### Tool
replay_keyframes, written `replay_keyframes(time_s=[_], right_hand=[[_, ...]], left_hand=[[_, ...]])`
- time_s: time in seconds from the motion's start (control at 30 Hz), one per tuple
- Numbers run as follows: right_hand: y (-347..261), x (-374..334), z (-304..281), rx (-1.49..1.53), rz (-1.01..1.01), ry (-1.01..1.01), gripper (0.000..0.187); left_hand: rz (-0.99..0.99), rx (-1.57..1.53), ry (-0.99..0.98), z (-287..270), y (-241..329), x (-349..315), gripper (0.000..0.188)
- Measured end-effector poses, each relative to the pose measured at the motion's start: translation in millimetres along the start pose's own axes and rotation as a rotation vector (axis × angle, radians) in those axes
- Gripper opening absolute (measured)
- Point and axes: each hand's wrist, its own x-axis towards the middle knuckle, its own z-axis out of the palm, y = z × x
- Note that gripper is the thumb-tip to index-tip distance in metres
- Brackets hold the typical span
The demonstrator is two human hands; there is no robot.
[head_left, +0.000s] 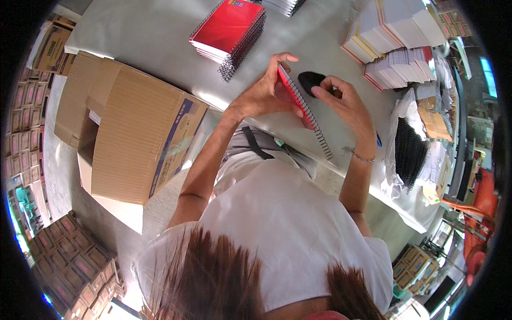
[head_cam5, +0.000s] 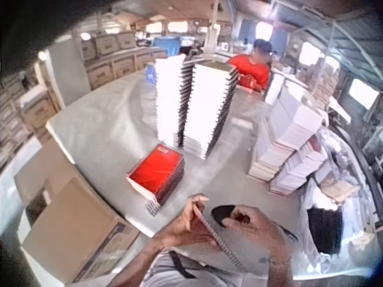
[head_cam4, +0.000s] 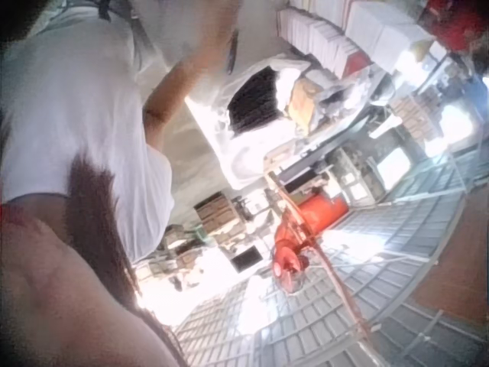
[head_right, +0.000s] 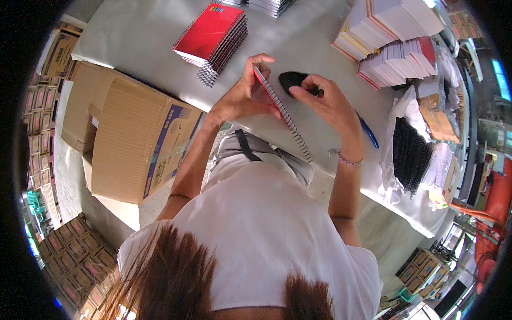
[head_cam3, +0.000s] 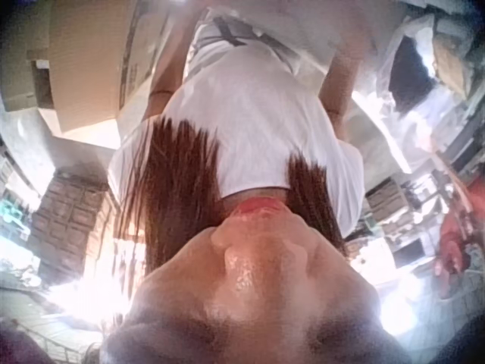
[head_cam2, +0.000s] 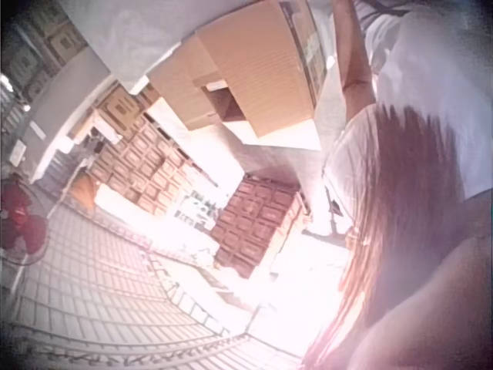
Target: The person trims the ends of spiral bindings on red notebooks using pliers and a small black tool.
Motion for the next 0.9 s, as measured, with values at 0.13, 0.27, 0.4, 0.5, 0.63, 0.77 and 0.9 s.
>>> replay_keyframes(time_s=[0.13,0.27,0.4,0.5,0.63,0.77,0.9], right_hand=[[15,-3,-2,0.368,-0.211,-0.086,0.032],[8,3,-1,0.22,-0.134,-0.002,0.023],[5,-3,7,0.118,-0.075,-0.015,0.02],[3,-2,7,0.197,-0.109,0.002,0.021],[2,5,8,0.078,-0.111,0.055,0.024],[4,4,8,0.028,-0.044,0.071,0.025],[19,5,6,-0.042,-0.078,0.411,0.03]], left_hand=[[0.014,0.045,0.014,1,-1,1,0.113],[-0.022,-0.023,0.006,0,0,0,0.113],[0.026,0.038,0.01,0,4,-1,0.112],[0.021,0.0,0.003,0,2,-1,0.111],[0.031,-0.037,-0.002,0,-1,0,0.11],[-0.025,-0.025,-0.018,0,5,0,0.11],[0.059,-0.033,0.085,9,6,-1,0.095]])
